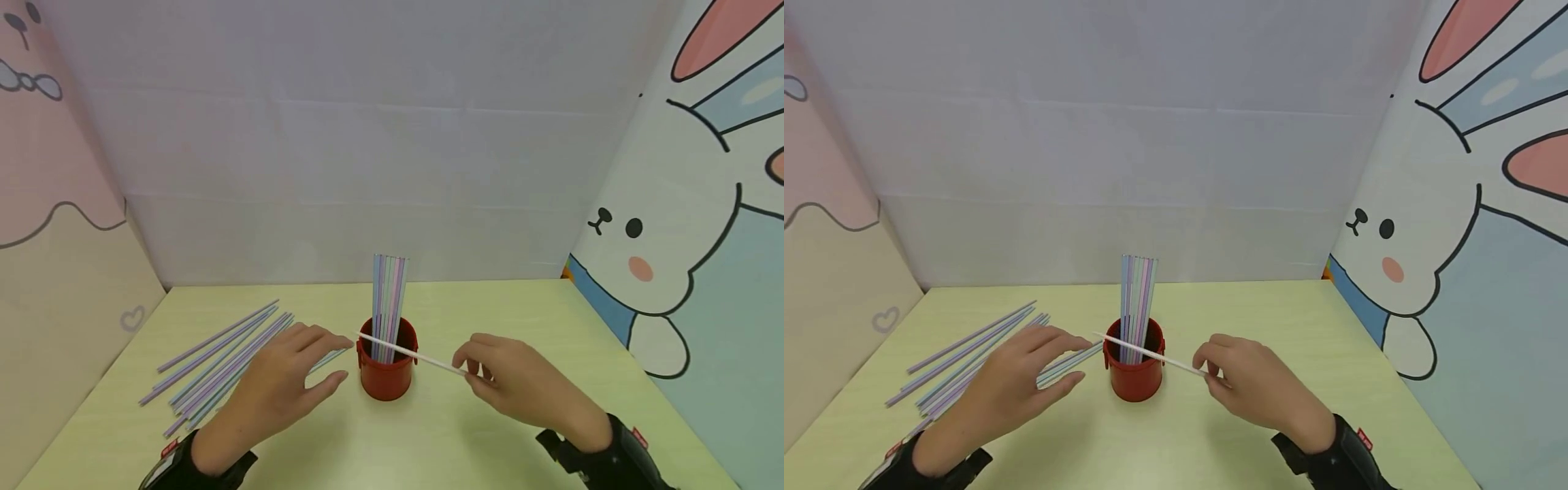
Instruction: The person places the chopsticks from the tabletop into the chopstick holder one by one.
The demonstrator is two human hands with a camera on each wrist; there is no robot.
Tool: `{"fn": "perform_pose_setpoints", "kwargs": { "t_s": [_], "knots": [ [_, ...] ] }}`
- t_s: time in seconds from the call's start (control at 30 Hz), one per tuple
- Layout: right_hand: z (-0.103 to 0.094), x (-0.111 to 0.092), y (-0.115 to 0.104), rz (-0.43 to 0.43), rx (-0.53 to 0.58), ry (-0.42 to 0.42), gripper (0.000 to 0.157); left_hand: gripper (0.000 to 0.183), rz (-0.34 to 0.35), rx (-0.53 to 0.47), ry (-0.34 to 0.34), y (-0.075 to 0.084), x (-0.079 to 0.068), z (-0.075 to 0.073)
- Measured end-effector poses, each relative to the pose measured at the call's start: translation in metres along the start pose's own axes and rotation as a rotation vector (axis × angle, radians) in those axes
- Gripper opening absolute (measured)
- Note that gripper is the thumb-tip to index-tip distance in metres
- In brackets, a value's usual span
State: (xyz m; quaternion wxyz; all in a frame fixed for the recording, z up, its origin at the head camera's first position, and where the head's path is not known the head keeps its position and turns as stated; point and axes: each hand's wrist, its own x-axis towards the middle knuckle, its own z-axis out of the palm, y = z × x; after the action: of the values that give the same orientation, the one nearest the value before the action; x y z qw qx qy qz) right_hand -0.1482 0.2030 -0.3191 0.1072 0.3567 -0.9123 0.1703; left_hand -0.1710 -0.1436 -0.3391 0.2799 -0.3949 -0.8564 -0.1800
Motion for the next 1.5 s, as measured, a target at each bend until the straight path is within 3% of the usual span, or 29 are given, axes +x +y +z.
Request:
{"fn": "perform_pose_setpoints", "kwargs": {
  "t_s": [0.1, 0.3, 0.57, 0.9, 1.07, 1.33, 1.5],
  "knots": [
    [0.007, 0.011, -0.013, -0.005, 0.007, -0.055, 0.019, 0.033, 0.042, -0.016, 0.001, 0.011, 0.007, 0.005],
    [0.021, 0.025, -0.03, -0.029, 0.056, -0.13, 0.017, 0.025, 0.091, -0.082, -0.08, 0.029, 0.013, 0.02],
    [0.033, 0.032, -0.042, -0.101, 0.068, -0.121, 0.018, 0.013, 0.113, -0.163, -0.114, 0.038, 0.01, 0.033],
    [0.035, 0.035, -0.044, -0.128, 0.024, -0.058, 0.017, 0.013, 0.088, -0.174, -0.154, 0.033, 0.007, 0.033],
    [0.032, 0.036, -0.032, -0.058, 0.118, 0.059, 0.034, 0.016, 0.041, -0.214, -0.077, 0.021, 0.012, 0.022],
    [0.045, 0.044, -0.011, 0.16, 0.348, 0.21, 0.079, 0.016, -0.14, -0.301, 0.073, 0.003, 0.026, 0.006],
    [0.062, 0.051, -0.004, 0.297, 0.517, 0.204, 0.084, 0.015, -0.23, -0.389, 0.19, -0.001, 0.041, 0.007]
  ]
}}
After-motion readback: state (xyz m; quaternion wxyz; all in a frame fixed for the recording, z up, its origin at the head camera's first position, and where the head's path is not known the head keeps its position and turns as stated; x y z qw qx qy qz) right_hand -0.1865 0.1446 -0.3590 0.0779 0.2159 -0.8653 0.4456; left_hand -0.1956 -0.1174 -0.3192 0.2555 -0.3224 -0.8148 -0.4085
